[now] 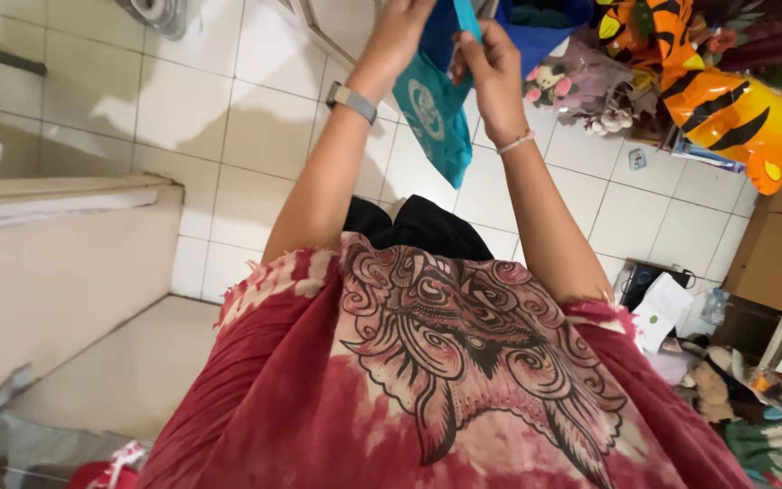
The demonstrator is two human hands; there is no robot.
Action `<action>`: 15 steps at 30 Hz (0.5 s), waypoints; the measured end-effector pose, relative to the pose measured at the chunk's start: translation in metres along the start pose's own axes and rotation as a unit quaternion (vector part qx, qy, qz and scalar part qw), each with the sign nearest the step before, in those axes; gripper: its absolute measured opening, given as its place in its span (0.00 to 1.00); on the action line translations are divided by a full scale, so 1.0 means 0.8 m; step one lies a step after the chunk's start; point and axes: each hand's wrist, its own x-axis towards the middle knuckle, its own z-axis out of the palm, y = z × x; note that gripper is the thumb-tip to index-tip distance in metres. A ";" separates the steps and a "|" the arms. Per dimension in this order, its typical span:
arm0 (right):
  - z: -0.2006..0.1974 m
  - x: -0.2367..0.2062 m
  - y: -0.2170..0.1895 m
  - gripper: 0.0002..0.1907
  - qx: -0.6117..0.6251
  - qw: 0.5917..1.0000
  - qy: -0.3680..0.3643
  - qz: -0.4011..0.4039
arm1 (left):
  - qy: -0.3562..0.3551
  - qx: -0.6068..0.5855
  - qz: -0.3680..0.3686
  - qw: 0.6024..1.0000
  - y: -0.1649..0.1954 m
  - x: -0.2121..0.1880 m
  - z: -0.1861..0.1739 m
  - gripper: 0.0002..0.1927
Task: The person sits on the tiled floor of a cluttered room, folds a dark garment and places it aside, then folds a green tote bag and sets it on a pile of clothes, and finally folds a teal tote bag.
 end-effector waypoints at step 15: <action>0.095 0.069 -0.014 0.15 -0.119 0.991 0.055 0.017 | -0.054 0.126 0.077 0.988 -0.021 -0.004 -0.041 0.05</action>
